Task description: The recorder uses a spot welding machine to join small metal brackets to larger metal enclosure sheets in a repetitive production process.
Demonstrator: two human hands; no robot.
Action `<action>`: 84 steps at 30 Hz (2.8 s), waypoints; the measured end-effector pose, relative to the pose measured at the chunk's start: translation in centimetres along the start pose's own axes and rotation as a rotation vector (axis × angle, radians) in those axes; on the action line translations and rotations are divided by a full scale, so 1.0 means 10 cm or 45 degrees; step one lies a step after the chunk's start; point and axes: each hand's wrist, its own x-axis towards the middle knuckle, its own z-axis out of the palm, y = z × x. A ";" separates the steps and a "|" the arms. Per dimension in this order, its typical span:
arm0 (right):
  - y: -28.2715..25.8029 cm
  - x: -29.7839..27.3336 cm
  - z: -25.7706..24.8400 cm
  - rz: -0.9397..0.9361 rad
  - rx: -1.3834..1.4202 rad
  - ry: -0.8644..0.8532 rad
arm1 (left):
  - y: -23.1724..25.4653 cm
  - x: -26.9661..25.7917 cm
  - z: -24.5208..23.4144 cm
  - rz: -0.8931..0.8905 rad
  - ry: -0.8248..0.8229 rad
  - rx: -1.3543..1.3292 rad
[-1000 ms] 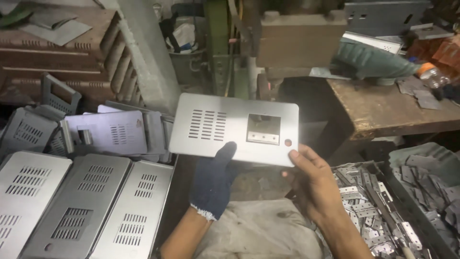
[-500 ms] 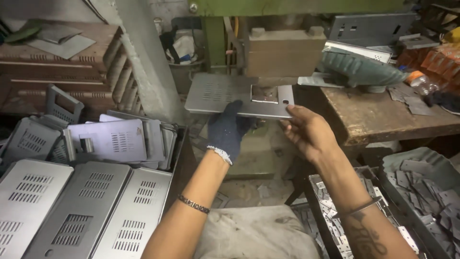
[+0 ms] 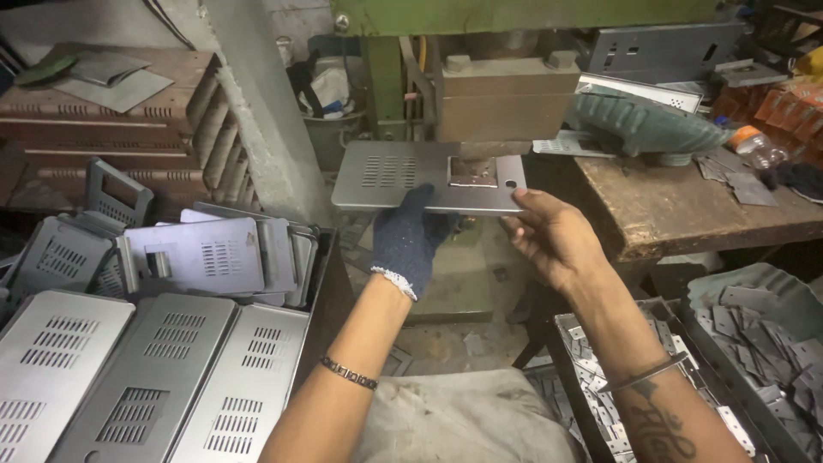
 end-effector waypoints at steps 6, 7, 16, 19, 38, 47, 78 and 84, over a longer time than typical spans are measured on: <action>0.02 0.06 -0.04 -0.009 0.007 -0.032 | -0.02 0.01 -0.03 -0.011 -0.018 -0.038; 0.02 0.05 -0.04 -0.001 0.011 -0.026 | -0.02 0.01 -0.04 -0.021 -0.018 -0.047; 0.02 0.04 -0.04 0.010 0.013 -0.007 | -0.01 -0.01 -0.05 -0.046 -0.020 -0.036; 0.02 0.05 -0.04 0.004 0.009 -0.009 | -0.02 0.00 -0.05 -0.036 -0.021 -0.031; 0.01 0.01 -0.05 0.031 -0.030 0.021 | 0.04 0.01 -0.21 -0.128 0.027 -0.114; -0.11 0.00 -0.12 -0.112 -0.066 0.049 | 0.15 0.01 -0.32 -0.013 0.064 -0.167; -0.07 -0.07 -0.13 -0.153 -0.035 0.010 | -0.06 0.33 -0.79 -0.066 -0.033 -0.099; 0.03 0.05 -0.05 -0.089 -0.074 -0.059 | 0.22 0.23 -0.73 1.067 -0.140 1.777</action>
